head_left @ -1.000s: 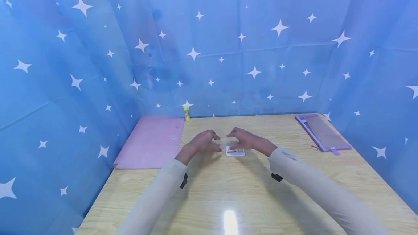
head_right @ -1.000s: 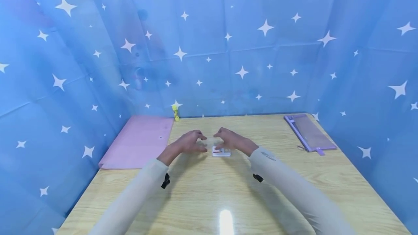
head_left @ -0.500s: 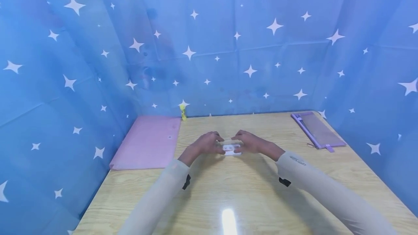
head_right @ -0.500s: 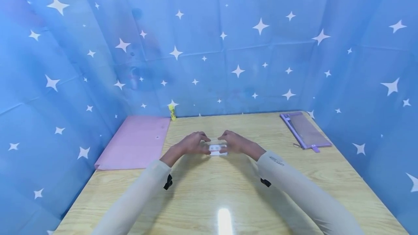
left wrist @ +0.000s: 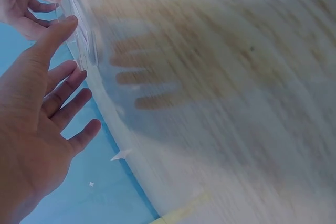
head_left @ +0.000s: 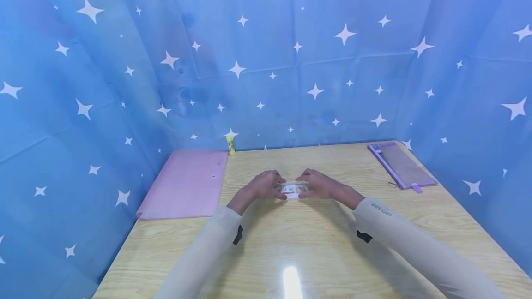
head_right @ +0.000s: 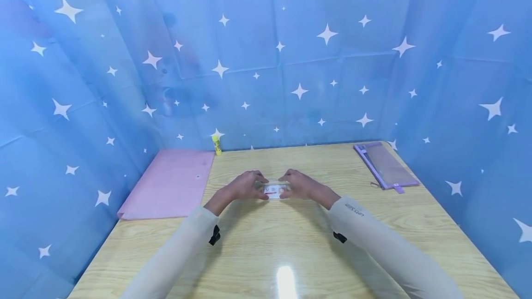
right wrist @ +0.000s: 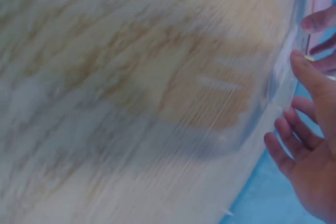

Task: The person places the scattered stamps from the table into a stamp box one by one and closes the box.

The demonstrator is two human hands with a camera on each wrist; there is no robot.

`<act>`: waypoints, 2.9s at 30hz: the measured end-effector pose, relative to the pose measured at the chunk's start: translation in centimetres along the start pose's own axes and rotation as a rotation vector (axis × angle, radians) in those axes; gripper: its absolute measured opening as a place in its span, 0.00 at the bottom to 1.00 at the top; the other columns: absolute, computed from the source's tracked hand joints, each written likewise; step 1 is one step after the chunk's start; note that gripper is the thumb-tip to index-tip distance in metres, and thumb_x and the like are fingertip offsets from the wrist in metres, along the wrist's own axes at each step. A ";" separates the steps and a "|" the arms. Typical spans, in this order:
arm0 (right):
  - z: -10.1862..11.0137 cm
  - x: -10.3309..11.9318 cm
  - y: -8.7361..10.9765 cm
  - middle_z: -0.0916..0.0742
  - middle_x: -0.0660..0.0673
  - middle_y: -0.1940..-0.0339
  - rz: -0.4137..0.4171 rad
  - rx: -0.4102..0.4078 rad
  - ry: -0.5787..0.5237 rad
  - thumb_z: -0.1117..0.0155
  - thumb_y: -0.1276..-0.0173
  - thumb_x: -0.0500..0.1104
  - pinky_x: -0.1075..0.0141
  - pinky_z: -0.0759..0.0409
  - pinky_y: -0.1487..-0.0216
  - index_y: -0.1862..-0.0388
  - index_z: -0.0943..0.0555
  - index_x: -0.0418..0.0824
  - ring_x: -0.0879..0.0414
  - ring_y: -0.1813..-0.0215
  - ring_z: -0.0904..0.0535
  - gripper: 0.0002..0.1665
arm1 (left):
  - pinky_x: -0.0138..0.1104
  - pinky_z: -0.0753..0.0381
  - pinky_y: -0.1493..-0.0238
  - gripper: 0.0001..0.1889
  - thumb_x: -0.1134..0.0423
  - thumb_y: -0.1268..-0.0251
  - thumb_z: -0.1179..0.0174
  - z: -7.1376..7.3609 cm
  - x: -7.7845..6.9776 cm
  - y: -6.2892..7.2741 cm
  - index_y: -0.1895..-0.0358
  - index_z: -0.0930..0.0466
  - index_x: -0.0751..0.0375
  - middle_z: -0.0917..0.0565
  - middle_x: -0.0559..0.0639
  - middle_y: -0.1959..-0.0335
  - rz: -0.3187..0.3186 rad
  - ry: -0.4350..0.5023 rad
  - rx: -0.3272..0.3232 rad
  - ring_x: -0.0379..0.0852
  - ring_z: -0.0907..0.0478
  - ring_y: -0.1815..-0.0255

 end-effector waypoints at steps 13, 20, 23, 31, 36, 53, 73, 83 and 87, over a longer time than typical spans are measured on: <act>-0.4 0.2 0.1 0.18 0.33 0.42 -0.003 -0.020 0.000 0.24 0.32 0.47 0.48 0.19 0.43 0.32 0.23 0.27 0.42 0.44 0.20 0.36 | 0.36 0.20 0.44 0.33 0.45 0.45 0.22 -0.5 0.9 0.2 0.37 0.15 0.56 0.16 0.50 0.41 0.037 0.038 0.001 0.43 0.20 0.47; -0.4 0.1 0.0 0.18 0.33 0.43 -0.014 -0.016 0.002 0.24 0.31 0.48 0.52 0.19 0.48 0.33 0.22 0.27 0.43 0.46 0.20 0.36 | 0.37 0.20 0.43 0.32 0.46 0.44 0.22 -0.5 0.9 0.2 0.37 0.15 0.56 0.16 0.51 0.40 0.043 0.041 -0.003 0.44 0.20 0.47; -0.4 0.2 0.1 0.17 0.33 0.43 -0.010 -0.018 -0.004 0.24 0.31 0.48 0.54 0.19 0.49 0.33 0.22 0.27 0.44 0.47 0.20 0.36 | 0.37 0.20 0.43 0.32 0.46 0.44 0.22 -0.5 0.9 0.2 0.37 0.15 0.56 0.16 0.51 0.40 0.039 0.040 -0.001 0.45 0.20 0.46; -0.3 -0.1 0.1 0.17 0.34 0.44 0.000 -0.029 -0.014 0.24 0.32 0.47 0.53 0.19 0.48 0.33 0.22 0.28 0.44 0.46 0.20 0.35 | 0.37 0.21 0.43 0.32 0.45 0.44 0.22 -0.5 0.8 0.0 0.37 0.15 0.55 0.16 0.50 0.40 0.034 0.040 0.008 0.45 0.20 0.45; -0.3 -0.1 0.2 0.16 0.34 0.44 0.014 -0.039 -0.032 0.23 0.33 0.46 0.55 0.19 0.50 0.35 0.21 0.28 0.44 0.47 0.19 0.34 | 0.35 0.21 0.47 0.32 0.46 0.45 0.21 -0.6 0.8 0.0 0.38 0.15 0.54 0.16 0.49 0.42 0.051 0.064 0.017 0.43 0.20 0.49; -0.1 -0.5 -0.1 0.14 0.33 0.49 -0.004 -0.076 -0.102 0.18 0.39 0.44 0.64 0.18 0.57 0.42 0.18 0.25 0.44 0.53 0.17 0.33 | 0.33 0.20 0.51 0.32 0.46 0.45 0.21 -0.6 0.5 0.0 0.37 0.15 0.56 0.15 0.49 0.45 0.061 0.064 0.025 0.40 0.21 0.54; -0.4 -1.3 0.0 0.11 0.34 0.57 -0.066 -0.131 -0.176 0.15 0.46 0.39 0.63 0.17 0.58 0.48 0.15 0.25 0.46 0.59 0.15 0.30 | 0.29 0.23 0.61 0.34 0.47 0.45 0.20 -1.1 0.6 -0.3 0.36 0.17 0.57 0.13 0.46 0.50 0.056 0.084 0.042 0.37 0.24 0.62; -0.2 -0.9 0.1 0.12 0.34 0.58 -0.017 -0.131 -0.147 0.16 0.44 0.40 0.66 0.24 0.60 0.48 0.15 0.25 0.47 0.62 0.20 0.29 | 0.29 0.22 0.61 0.33 0.49 0.46 0.20 -1.2 0.7 -0.2 0.36 0.17 0.58 0.14 0.45 0.52 0.054 0.105 0.046 0.37 0.23 0.63; -0.5 -1.3 0.0 0.12 0.36 0.56 -0.035 -0.114 -0.129 0.16 0.42 0.42 0.63 0.21 0.58 0.47 0.15 0.27 0.47 0.59 0.18 0.29 | 0.29 0.21 0.57 0.31 0.50 0.44 0.21 -1.2 0.6 -0.1 0.37 0.16 0.57 0.15 0.46 0.50 0.061 0.110 0.059 0.38 0.23 0.60</act>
Point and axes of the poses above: each hand's wrist, its own y-axis away from the middle knuckle, its own z-axis out of the back of the hand, x = y × z, the point moved 9 cm from there along -y, towards the middle knuckle
